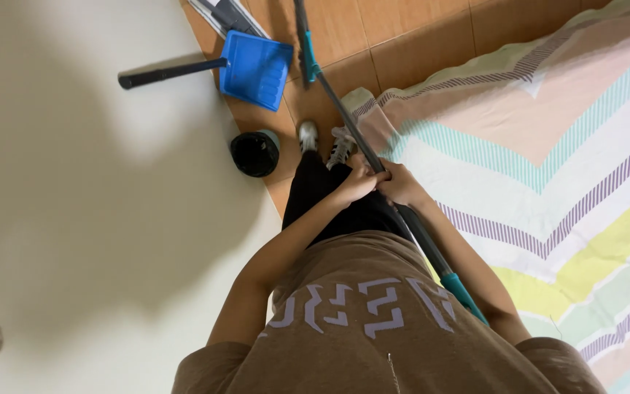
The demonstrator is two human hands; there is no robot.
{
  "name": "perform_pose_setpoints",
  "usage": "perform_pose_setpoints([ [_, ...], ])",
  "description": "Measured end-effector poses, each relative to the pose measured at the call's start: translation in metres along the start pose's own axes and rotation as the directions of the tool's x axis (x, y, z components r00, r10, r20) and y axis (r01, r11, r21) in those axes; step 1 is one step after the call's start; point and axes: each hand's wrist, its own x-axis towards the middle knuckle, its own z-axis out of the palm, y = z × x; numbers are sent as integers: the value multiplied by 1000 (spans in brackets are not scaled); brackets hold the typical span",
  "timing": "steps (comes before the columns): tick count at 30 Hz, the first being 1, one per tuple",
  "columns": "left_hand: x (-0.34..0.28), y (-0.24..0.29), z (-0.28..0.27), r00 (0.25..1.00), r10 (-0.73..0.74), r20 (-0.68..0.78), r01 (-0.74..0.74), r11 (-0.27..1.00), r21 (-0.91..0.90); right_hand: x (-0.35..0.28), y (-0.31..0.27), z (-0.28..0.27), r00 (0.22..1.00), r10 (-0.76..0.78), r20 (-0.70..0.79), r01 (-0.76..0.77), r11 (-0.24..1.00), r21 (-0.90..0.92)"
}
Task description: The person sweeps the tiled floor of a bedroom using a broom and a dustpan. They gather debris into the dustpan and then empty it into a small trash bin. The person moves around the room to clean different areas near the bed and furniture.
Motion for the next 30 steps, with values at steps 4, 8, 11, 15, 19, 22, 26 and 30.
perform_pose_setpoints([
  [4, 4, 59, -6, 983, -73, 169, 114, 962, -250, 22, -2, -6, 998, -53, 26, 49, 992, 115],
  [8, 9, 125, -27, 924, -383, 1, 377, 908, -181, 45, -35, -18, 1000, -23, -16, 26, 970, 241],
  [11, 43, 136, -68, 859, -497, 120, 508, 801, -318, 68, -55, -39, 998, 16, -55, 3, 944, 331],
  [15, 73, 235, -91, 877, -421, 231, 448, 891, -78, 111, -65, -72, 996, 89, -16, -62, 799, 599],
  [19, 118, 238, -100, 862, -459, 215, 481, 875, -61, 125, -74, -92, 976, 213, -35, -125, 691, 712],
  [22, 149, 252, -89, 871, -364, 330, 382, 924, 10, 135, -70, -109, 980, 132, -147, 41, 591, 806],
  [26, 193, 254, -63, 813, -476, 334, 481, 874, 75, 120, -93, -152, 963, 199, -180, 65, 480, 875],
  [30, 258, 271, -38, 732, -562, 385, 569, 815, 109, 135, -81, -202, 966, 202, -163, 96, 308, 947],
])
